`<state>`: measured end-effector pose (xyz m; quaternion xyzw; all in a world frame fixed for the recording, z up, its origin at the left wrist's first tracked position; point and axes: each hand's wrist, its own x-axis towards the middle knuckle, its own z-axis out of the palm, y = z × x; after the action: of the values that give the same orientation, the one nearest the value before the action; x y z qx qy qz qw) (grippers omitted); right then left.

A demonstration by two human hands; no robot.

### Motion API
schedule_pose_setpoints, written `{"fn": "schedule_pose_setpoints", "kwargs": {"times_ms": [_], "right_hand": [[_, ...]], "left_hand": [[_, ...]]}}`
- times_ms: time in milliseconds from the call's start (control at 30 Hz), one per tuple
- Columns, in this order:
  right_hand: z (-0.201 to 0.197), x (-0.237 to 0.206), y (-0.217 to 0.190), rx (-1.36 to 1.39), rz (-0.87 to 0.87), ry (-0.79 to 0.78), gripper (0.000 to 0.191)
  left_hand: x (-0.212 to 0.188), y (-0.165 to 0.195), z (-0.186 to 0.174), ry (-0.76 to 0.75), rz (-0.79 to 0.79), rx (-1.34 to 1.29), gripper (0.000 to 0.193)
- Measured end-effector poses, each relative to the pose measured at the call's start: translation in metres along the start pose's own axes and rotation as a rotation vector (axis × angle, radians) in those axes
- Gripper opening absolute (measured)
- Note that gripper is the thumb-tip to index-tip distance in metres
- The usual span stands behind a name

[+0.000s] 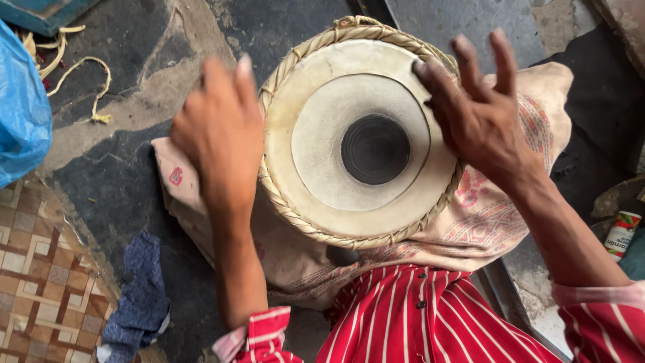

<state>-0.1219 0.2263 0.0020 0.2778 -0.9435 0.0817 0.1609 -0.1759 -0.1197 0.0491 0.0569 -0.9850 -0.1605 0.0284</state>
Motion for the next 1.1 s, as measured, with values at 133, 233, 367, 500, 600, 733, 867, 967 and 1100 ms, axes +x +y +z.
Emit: {"fn": "schedule_pose_setpoints", "kwargs": {"times_ms": [133, 233, 367, 500, 600, 733, 867, 967, 1100], "right_hand": [[-0.008, -0.008, -0.030, -0.080, -0.087, -0.040, 0.060], [-0.015, -0.013, -0.056, 0.145, -0.090, -0.083, 0.058], [-0.026, -0.012, -0.070, 0.292, -0.137, -0.168, 0.053], [-0.030, 0.000, -0.076, 0.244, -0.183, -0.133, 0.050], [-0.033, 0.006, -0.085, 0.205, -0.163, -0.156, 0.047], [-0.028, 0.016, -0.086, 0.045, -0.234, -0.087, 0.040], [-0.028, 0.012, -0.078, 0.125, -0.136, -0.098, 0.043], [-0.031, 0.005, -0.074, 0.211, -0.131, -0.064, 0.044], [-0.028, 0.006, -0.075, 0.289, -0.196, -0.081, 0.042]], "left_hand": [[0.037, 0.040, 0.034, 0.197, 0.463, -0.231, 0.036], [0.032, 0.059, 0.061, 0.134, 0.461, -0.017, 0.039], [0.018, 0.057, 0.073, 0.294, 0.448, 0.030, 0.026], [0.019, 0.060, 0.072, 0.308, 0.439, 0.090, 0.024], [0.019, 0.061, 0.070, 0.310, 0.446, 0.094, 0.023], [0.018, 0.058, 0.070, 0.314, 0.461, 0.114, 0.020], [0.021, 0.056, 0.072, 0.323, 0.470, 0.071, 0.020], [0.021, 0.056, 0.074, 0.333, 0.465, 0.089, 0.019], [0.021, 0.057, 0.075, 0.364, 0.470, 0.089, 0.019]]}}
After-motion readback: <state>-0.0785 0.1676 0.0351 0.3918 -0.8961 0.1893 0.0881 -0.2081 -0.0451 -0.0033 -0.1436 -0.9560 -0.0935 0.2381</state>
